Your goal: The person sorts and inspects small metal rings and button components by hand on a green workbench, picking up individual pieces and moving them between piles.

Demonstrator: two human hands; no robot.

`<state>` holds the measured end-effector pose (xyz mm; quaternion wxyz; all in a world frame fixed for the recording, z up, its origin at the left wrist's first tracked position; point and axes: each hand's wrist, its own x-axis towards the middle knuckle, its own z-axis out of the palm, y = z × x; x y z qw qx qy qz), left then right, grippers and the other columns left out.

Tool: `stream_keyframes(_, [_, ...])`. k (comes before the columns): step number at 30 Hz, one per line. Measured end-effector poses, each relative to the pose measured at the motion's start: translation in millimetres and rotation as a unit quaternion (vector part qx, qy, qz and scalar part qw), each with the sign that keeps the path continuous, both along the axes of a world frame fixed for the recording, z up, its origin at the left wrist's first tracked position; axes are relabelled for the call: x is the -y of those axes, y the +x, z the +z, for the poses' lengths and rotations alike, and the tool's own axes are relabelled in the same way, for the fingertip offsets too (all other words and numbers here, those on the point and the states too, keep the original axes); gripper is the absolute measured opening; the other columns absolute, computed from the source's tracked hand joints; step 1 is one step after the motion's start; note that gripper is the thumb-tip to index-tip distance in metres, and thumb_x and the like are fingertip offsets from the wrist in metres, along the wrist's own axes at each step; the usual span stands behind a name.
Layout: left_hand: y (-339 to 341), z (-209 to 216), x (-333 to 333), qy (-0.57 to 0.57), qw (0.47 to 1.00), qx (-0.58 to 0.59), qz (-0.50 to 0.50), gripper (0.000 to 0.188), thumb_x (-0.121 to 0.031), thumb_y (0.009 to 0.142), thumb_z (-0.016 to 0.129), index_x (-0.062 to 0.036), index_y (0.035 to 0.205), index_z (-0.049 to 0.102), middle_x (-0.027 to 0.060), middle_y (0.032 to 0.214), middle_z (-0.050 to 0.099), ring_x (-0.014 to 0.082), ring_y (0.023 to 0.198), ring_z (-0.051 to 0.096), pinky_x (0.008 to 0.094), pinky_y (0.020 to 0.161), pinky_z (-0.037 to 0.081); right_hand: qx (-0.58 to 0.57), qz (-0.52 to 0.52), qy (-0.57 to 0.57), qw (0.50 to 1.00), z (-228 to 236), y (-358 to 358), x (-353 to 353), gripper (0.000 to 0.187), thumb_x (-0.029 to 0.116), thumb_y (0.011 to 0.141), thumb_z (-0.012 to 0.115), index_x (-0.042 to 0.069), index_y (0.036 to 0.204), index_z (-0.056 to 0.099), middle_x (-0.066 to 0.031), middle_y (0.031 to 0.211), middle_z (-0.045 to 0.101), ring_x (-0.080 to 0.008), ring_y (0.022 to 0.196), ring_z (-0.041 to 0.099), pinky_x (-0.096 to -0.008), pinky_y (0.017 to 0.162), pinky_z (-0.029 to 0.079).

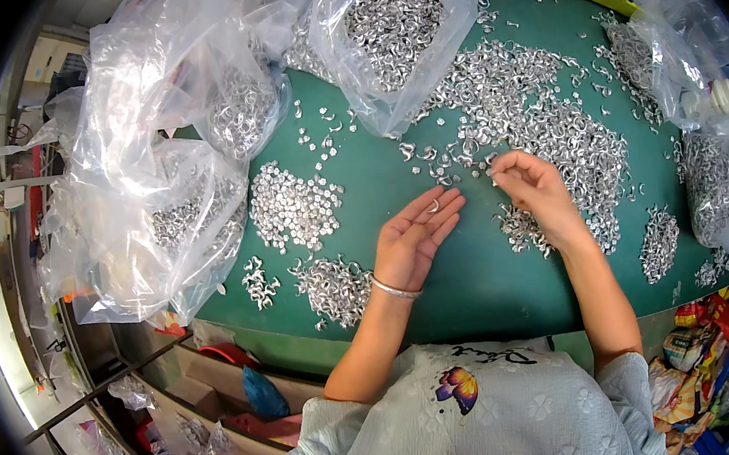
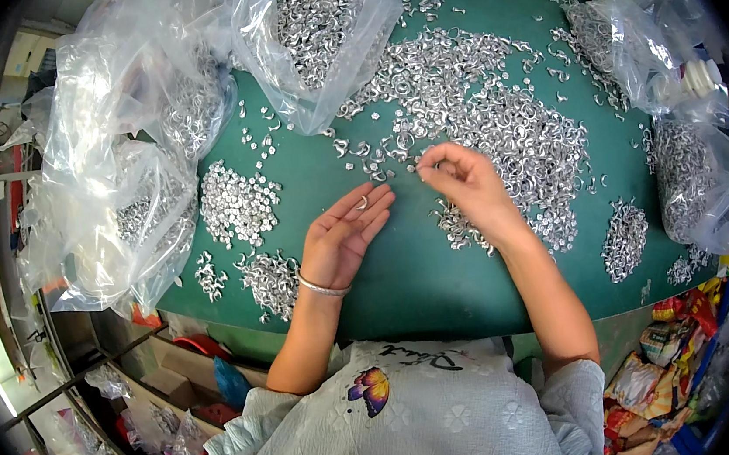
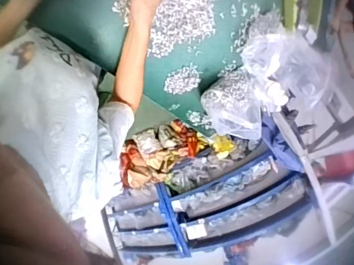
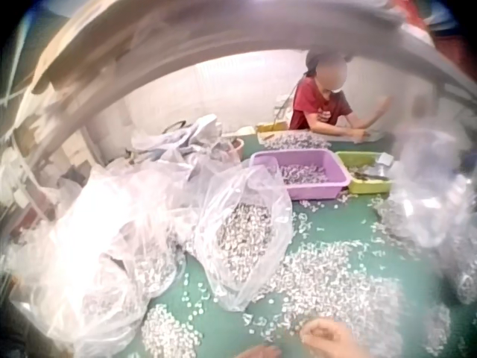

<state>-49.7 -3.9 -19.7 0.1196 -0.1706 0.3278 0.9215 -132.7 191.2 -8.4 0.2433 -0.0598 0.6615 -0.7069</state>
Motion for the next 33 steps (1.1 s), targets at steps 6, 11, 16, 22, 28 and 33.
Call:
stream_keyframes(6, [2.1, 3.8, -3.0, 0.056, 0.998, -0.022, -0.026, 0.05, 0.009, 0.081, 0.04, 0.0137, 0.13, 0.034, 0.0303, 0.134, 0.037, 0.0374, 0.126, 0.039, 0.0403, 0.105, 0.035, 0.319, -0.063, -0.259, 0.91, 16.2, 9.2, -4.8, 0.013, 0.012, 0.089, 0.053, 0.001, 0.095, 0.058, -0.0085, 0.09, 0.061, -0.0109, 0.065, 0.05, -0.0213, 0.051, 0.039])
stream_keyframes(11, [3.1, 8.7, -4.1, 0.029, 0.999, -0.012, -0.033, 0.046, 0.008, 0.085, 0.038, 0.0118, 0.13, 0.035, 0.0268, 0.132, 0.042, 0.033, 0.124, 0.043, 0.0365, 0.103, 0.038, 0.317, -0.036, -0.256, 0.912, 16.5, 17.0, -0.9, 0.014, 0.012, 0.09, 0.052, 0.001, 0.096, 0.057, -0.0094, 0.09, 0.061, -0.013, 0.069, 0.053, -0.022, 0.054, 0.041])
stream_keyframes(16, [6.7, 5.2, -6.7, 0.049, 0.998, -0.019, -0.034, 0.044, -0.004, 0.09, 0.044, 0.011, 0.13, 0.035, 0.026, 0.134, 0.04, 0.0322, 0.125, 0.042, 0.0378, 0.105, 0.036, 0.266, -0.033, -0.243, 0.932, 14.8, 24.6, 0.1, 0.012, 0.01, 0.091, 0.051, 0.001, 0.095, 0.057, -0.0097, 0.092, 0.061, -0.0145, 0.074, 0.056, -0.0232, 0.058, 0.044])
stream_keyframes(22, [9.0, -4.9, -25.9, 0.313, 0.945, 0.071, -0.062, 0.049, -0.025, 0.096, 0.034, 0.0086, 0.132, 0.033, 0.0228, 0.138, 0.036, 0.0333, 0.129, 0.035, 0.0424, 0.109, 0.026, -0.106, 0.028, -0.043, 0.993, 28.0, 64.5, 30.6, 0.007, 0.004, 0.086, 0.054, 0.0, 0.092, 0.055, -0.0121, 0.097, 0.058, -0.0213, 0.081, 0.058, -0.0315, 0.072, 0.047])
stream_keyframes(28, [9.5, -6.3, -35.3, 0.376, 0.923, 0.001, -0.076, 0.047, -0.024, 0.096, 0.035, 0.0063, 0.132, 0.035, 0.0192, 0.135, 0.04, 0.0288, 0.126, 0.039, 0.0396, 0.108, 0.028, -0.355, 0.065, 0.09, 0.928, 32.6, 61.0, 25.2, 0.011, -0.001, 0.075, 0.062, 0.001, 0.085, 0.059, -0.0108, 0.099, 0.056, -0.0276, 0.092, 0.054, -0.036, 0.08, 0.042])
stream_keyframes(33, [10.1, 4.2, -28.2, 0.277, 0.958, -0.016, -0.076, 0.049, -0.015, 0.093, 0.041, 0.0039, 0.137, 0.029, 0.0165, 0.133, 0.043, 0.0262, 0.122, 0.043, 0.0402, 0.107, 0.03, -0.424, 0.066, 0.292, 0.855, 39.6, 48.4, 7.5, 0.022, 0.005, 0.074, 0.064, 0.004, 0.095, 0.063, -0.0056, 0.102, 0.056, -0.0268, 0.097, 0.051, -0.0391, 0.086, 0.036])
